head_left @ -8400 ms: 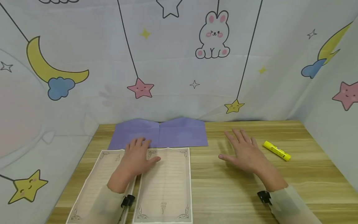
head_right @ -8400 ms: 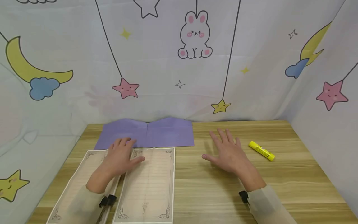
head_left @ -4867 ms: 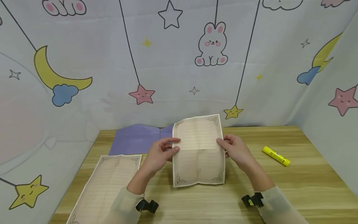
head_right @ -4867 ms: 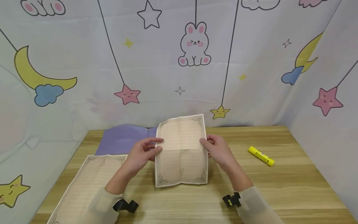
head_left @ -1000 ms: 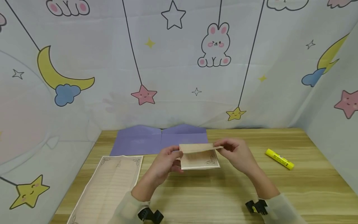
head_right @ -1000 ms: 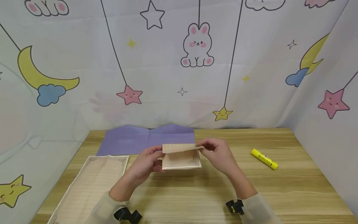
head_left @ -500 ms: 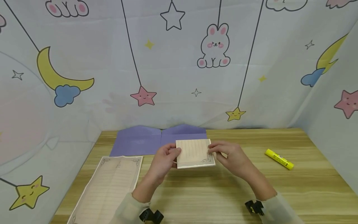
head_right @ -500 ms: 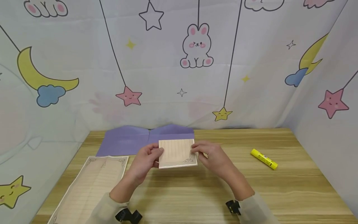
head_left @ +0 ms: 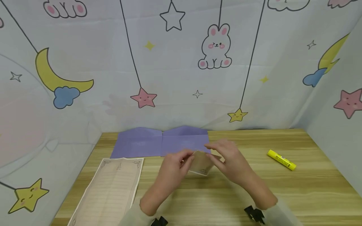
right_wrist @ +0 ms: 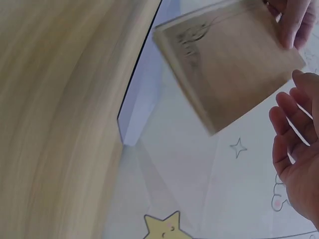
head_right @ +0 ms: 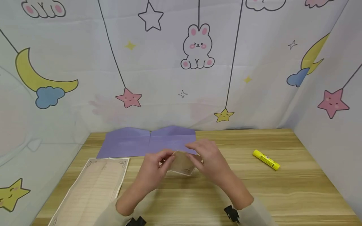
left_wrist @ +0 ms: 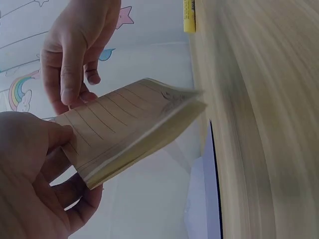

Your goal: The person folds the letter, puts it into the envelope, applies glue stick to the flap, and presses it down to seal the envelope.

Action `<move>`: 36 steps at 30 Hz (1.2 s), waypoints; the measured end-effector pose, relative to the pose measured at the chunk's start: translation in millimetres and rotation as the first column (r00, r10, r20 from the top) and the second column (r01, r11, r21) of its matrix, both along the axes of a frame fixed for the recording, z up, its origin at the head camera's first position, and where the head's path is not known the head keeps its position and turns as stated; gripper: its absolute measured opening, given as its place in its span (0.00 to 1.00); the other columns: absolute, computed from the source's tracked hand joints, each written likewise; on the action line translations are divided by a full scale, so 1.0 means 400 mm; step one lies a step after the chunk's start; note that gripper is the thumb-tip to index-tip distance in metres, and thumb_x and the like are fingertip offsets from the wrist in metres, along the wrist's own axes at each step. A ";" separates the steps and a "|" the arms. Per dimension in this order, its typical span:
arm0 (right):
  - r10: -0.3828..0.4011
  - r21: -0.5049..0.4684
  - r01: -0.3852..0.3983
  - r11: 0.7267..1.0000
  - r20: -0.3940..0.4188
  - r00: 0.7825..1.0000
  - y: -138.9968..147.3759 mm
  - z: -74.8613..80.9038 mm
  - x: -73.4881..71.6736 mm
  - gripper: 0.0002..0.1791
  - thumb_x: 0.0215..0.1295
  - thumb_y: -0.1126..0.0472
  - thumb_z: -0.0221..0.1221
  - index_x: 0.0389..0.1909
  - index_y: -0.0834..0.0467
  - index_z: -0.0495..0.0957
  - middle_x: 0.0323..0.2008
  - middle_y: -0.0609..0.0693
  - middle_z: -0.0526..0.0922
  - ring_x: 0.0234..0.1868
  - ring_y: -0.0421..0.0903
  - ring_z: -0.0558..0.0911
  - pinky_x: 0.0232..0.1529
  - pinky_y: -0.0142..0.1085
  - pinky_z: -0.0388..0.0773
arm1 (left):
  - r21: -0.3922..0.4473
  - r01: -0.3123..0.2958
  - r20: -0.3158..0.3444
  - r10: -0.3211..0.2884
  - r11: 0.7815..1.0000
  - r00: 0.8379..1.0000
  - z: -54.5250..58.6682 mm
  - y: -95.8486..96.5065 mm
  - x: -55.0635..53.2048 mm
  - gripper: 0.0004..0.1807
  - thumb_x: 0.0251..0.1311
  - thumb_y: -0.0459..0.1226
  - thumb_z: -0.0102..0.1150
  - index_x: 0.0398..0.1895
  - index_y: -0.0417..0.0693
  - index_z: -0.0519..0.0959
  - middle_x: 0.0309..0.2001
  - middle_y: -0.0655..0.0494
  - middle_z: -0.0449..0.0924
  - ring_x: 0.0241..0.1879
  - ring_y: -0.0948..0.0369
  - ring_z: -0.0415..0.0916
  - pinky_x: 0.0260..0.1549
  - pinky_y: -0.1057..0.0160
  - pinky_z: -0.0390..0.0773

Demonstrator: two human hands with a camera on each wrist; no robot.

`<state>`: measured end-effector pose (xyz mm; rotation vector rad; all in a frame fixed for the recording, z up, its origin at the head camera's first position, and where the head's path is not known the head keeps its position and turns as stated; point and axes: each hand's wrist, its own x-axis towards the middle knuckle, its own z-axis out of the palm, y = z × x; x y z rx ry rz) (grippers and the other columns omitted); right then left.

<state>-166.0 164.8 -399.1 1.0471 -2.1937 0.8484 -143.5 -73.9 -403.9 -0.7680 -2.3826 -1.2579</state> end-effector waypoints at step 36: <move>0.062 0.019 -0.061 0.998 -0.029 0.998 -0.017 0.000 0.027 0.08 0.64 0.65 0.73 0.41 0.52 0.87 0.37 0.40 0.86 0.39 0.41 0.80 0.42 0.44 0.71 | -0.181 -0.007 -0.191 -0.028 0.983 0.981 -0.002 0.009 0.016 0.03 0.69 0.33 0.70 0.42 0.44 0.91 0.35 0.57 0.90 0.28 0.68 0.81 0.30 0.71 0.81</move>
